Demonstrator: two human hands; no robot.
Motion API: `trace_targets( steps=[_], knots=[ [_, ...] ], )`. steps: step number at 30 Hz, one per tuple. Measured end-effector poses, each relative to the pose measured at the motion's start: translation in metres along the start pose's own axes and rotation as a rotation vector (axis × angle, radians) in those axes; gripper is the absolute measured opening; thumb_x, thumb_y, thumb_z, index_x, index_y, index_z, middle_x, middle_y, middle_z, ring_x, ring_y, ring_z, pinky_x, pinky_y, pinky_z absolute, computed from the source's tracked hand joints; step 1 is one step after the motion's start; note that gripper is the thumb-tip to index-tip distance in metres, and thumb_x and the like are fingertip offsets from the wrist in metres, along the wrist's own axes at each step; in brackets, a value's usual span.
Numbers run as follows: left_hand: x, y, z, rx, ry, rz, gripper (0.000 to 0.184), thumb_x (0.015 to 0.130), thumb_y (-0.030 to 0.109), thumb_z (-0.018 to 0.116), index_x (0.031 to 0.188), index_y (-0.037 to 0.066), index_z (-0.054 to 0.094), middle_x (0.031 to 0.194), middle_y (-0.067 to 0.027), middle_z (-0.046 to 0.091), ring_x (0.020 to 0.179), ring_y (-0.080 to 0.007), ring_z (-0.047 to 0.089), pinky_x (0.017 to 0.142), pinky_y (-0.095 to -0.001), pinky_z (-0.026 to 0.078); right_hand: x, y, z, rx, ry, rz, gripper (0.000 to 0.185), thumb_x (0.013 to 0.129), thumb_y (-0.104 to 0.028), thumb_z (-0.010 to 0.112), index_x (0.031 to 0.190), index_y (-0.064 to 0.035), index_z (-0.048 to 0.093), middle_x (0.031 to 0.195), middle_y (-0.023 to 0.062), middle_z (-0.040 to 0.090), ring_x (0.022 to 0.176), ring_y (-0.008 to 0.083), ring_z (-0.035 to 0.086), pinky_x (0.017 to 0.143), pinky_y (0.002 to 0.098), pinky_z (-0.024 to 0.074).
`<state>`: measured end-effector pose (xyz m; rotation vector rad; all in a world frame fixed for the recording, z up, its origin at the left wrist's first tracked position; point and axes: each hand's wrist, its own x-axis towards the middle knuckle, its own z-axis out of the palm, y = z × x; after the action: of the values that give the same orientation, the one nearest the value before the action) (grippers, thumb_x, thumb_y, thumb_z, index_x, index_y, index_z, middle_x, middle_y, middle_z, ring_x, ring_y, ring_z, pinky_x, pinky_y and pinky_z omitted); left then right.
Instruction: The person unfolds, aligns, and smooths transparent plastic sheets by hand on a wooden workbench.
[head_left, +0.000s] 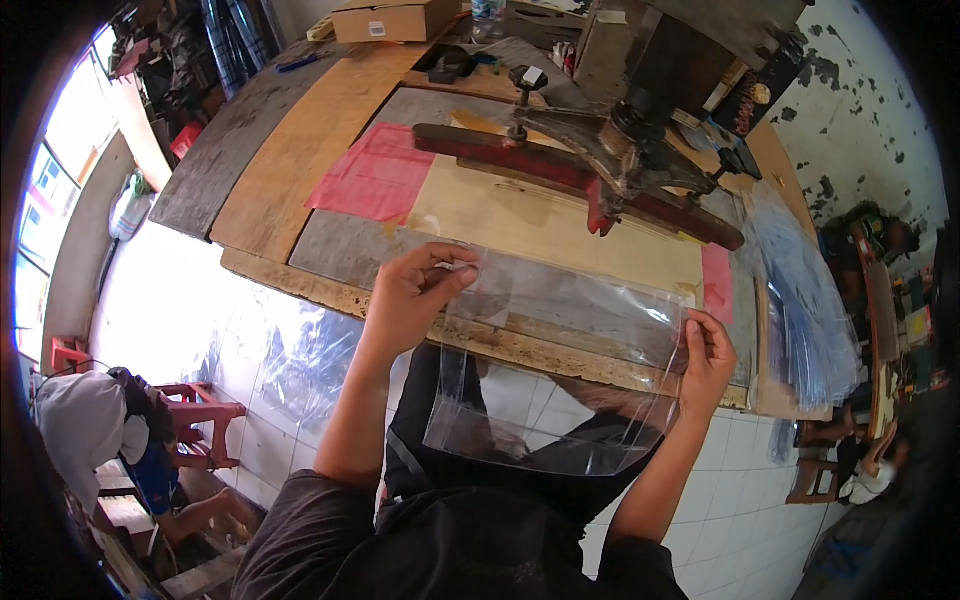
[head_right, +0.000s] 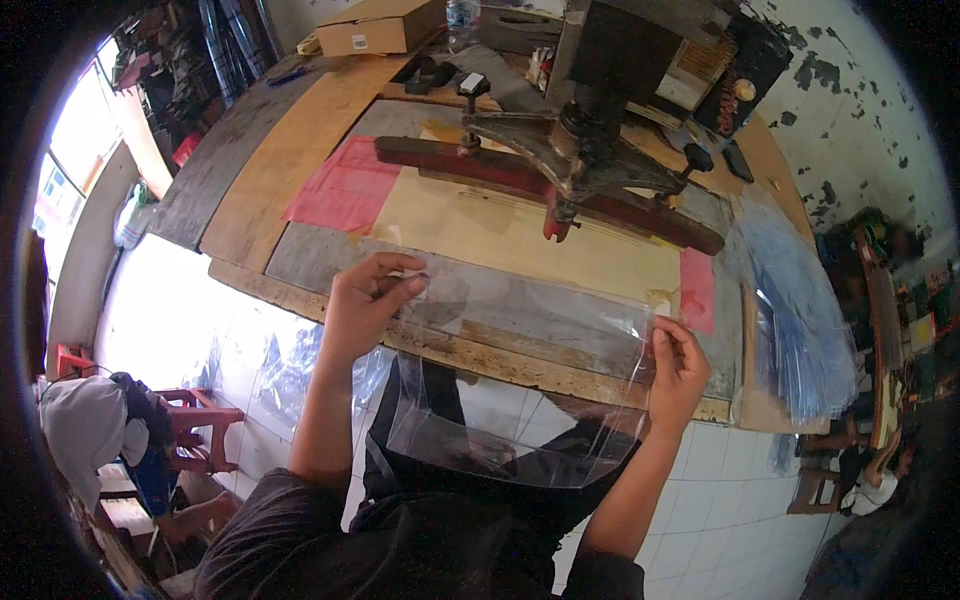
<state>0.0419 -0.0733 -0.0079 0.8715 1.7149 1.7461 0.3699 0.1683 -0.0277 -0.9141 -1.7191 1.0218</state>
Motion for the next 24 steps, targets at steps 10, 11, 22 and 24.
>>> trace_targets(
  steps=[10,11,22,24],
  knots=[
    [0.002,-0.010,-0.003,-0.091,-0.014,0.061,0.023,0.098,-0.006,0.077,0.117,0.000,0.063,0.109,-0.0038,0.072,0.093,-0.0085,0.069,0.082,-0.0243,0.054,0.000,-0.001,-0.001,0.046,-0.015,0.021,0.017,0.107,-0.012,0.072,0.116,0.0009,0.077,0.103,0.0010,0.074,0.090,0.0075,0.065,0.080,0.0250,0.0545],
    [0.002,-0.010,-0.002,-0.099,-0.016,0.075,0.028,0.099,-0.006,0.076,0.122,0.001,0.061,0.110,-0.0042,0.071,0.096,-0.0084,0.070,0.082,-0.0232,0.053,0.000,-0.002,0.000,0.018,-0.026,0.023,0.017,0.108,-0.011,0.070,0.118,0.0015,0.076,0.099,-0.0008,0.071,0.089,0.0061,0.063,0.082,0.0247,0.0547],
    [0.002,-0.003,-0.001,-0.169,-0.060,0.095,0.045,0.101,-0.008,0.069,0.142,-0.001,0.050,0.107,-0.0057,0.067,0.113,-0.0199,0.077,0.086,-0.0252,0.057,0.002,-0.002,0.000,0.061,-0.050,0.017,0.016,0.107,-0.010,0.070,0.116,0.0025,0.076,0.107,0.0045,0.074,0.096,0.0115,0.068,0.084,0.0298,0.0599],
    [0.000,0.001,-0.002,-0.139,-0.081,0.091,0.046,0.100,-0.008,0.070,0.143,-0.002,0.055,0.106,-0.0039,0.065,0.113,-0.0178,0.076,0.088,-0.0255,0.058,0.002,-0.001,0.000,0.063,-0.067,0.024,0.016,0.107,-0.010,0.070,0.116,0.0025,0.076,0.106,0.0044,0.074,0.096,0.0116,0.068,0.084,0.0298,0.0599]
  ],
)
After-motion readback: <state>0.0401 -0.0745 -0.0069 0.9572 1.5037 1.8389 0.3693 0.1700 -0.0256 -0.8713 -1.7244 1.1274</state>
